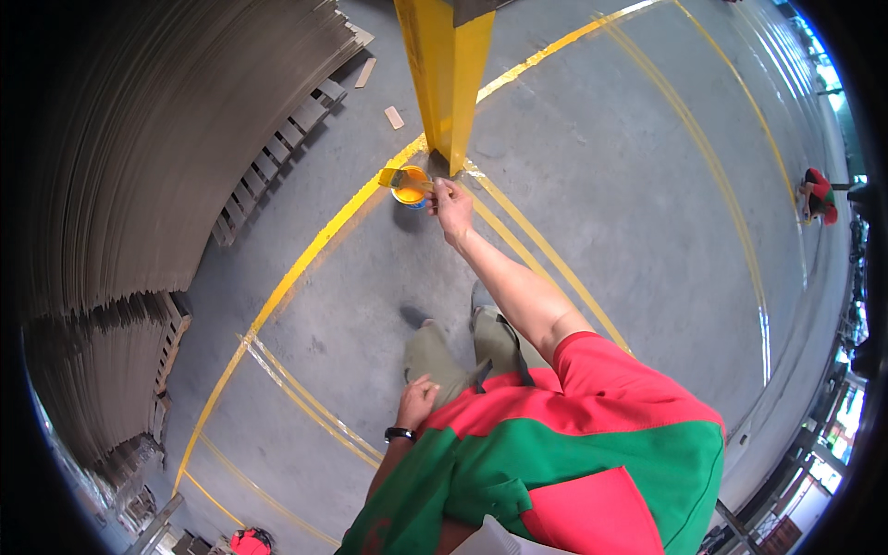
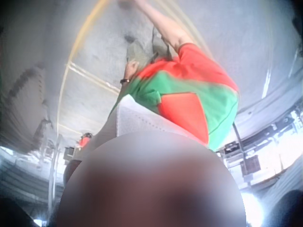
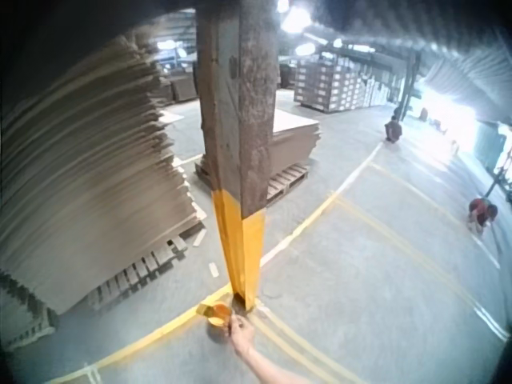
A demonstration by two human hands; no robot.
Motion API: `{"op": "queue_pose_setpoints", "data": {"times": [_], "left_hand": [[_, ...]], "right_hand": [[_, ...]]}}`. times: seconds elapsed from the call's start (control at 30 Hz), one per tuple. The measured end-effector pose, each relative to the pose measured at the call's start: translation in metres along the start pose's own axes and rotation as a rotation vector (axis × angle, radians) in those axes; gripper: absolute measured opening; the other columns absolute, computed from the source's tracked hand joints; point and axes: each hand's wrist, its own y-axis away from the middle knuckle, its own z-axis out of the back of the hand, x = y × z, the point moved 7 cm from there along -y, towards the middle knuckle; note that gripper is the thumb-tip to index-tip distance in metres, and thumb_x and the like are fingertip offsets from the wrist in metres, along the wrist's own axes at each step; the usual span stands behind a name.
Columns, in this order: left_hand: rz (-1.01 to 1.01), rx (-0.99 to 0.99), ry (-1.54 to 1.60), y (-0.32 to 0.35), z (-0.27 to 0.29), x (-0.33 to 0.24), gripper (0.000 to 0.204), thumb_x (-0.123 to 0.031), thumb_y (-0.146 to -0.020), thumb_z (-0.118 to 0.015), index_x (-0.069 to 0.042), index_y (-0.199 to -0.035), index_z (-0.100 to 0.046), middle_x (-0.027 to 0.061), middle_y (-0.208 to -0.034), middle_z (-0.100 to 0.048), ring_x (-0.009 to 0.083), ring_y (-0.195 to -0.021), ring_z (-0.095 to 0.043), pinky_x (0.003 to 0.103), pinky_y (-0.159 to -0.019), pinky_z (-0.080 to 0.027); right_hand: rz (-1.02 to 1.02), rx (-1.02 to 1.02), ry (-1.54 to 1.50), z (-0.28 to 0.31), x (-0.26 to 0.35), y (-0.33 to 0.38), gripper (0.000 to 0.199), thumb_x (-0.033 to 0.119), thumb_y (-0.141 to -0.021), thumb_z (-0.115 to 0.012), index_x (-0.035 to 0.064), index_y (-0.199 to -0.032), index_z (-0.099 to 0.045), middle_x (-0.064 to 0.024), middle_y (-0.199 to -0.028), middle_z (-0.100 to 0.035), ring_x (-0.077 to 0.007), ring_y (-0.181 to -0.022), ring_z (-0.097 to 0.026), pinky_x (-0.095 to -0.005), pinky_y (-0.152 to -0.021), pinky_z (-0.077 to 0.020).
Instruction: The person kneels and paints the base of a vertical metal pillar yellow using a paintbrush and a small paint can. They repeatedly dip the brush into the can and apply paint to the lower section of the pillar.
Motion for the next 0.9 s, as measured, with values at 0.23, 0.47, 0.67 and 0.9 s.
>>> {"op": "queue_pose_setpoints", "data": {"times": [0.23, 0.47, 0.67, 0.9], "left_hand": [[-0.018, 0.117, 0.098, 0.001, -0.057, -0.009, 0.031, -0.032, -0.092, -0.079, -0.002, -0.101, -0.078, 0.0245, -0.139, -0.067, 0.0357, -0.124, -0.068, 0.042, -0.106, -0.052], [0.079, 0.287, 0.042, -0.015, -0.076, 0.012, 0.064, -0.05, -0.088, -0.079, -0.008, -0.135, -0.068, 0.0264, -0.146, -0.06, 0.0382, -0.137, -0.057, 0.044, -0.114, -0.046], [0.092, 0.389, -0.194, -0.053, -0.109, 0.054, 0.076, -0.063, -0.09, -0.071, -0.018, -0.15, -0.06, 0.0258, -0.166, -0.036, 0.041, -0.153, -0.037, 0.057, -0.121, -0.036], [0.018, 0.242, -0.223, -0.048, -0.125, 0.042, 0.036, -0.049, -0.094, -0.069, -0.02, -0.112, -0.081, 0.0089, -0.16, -0.051, 0.0621, -0.145, -0.034, 0.074, -0.117, -0.028]], "right_hand": [[0.004, 0.043, 0.024, 0.008, 0.0, 0.001, 0.036, 0.029, -0.108, -0.065, -0.0011, -0.128, -0.068, -0.0078, -0.091, -0.072, -0.0128, -0.072, -0.065, -0.0273, -0.06, -0.0548], [-0.015, 0.028, -0.001, 0.032, -0.006, 0.021, 0.035, 0.03, -0.107, -0.065, -0.0005, -0.123, -0.069, -0.0087, -0.092, -0.072, -0.0132, -0.075, -0.066, -0.0283, -0.063, -0.0558], [0.043, 0.016, -0.007, 0.05, -0.035, -0.002, 0.034, 0.031, -0.107, -0.066, -0.0007, -0.119, -0.07, -0.0088, -0.09, -0.072, -0.0138, -0.074, -0.067, -0.0288, -0.063, -0.0571], [0.003, -0.021, -0.057, 0.076, -0.089, -0.03, 0.033, 0.031, -0.108, -0.066, 0.0005, -0.121, -0.071, -0.0066, -0.087, -0.071, -0.0116, -0.071, -0.064, -0.028, -0.062, -0.0558]]}}
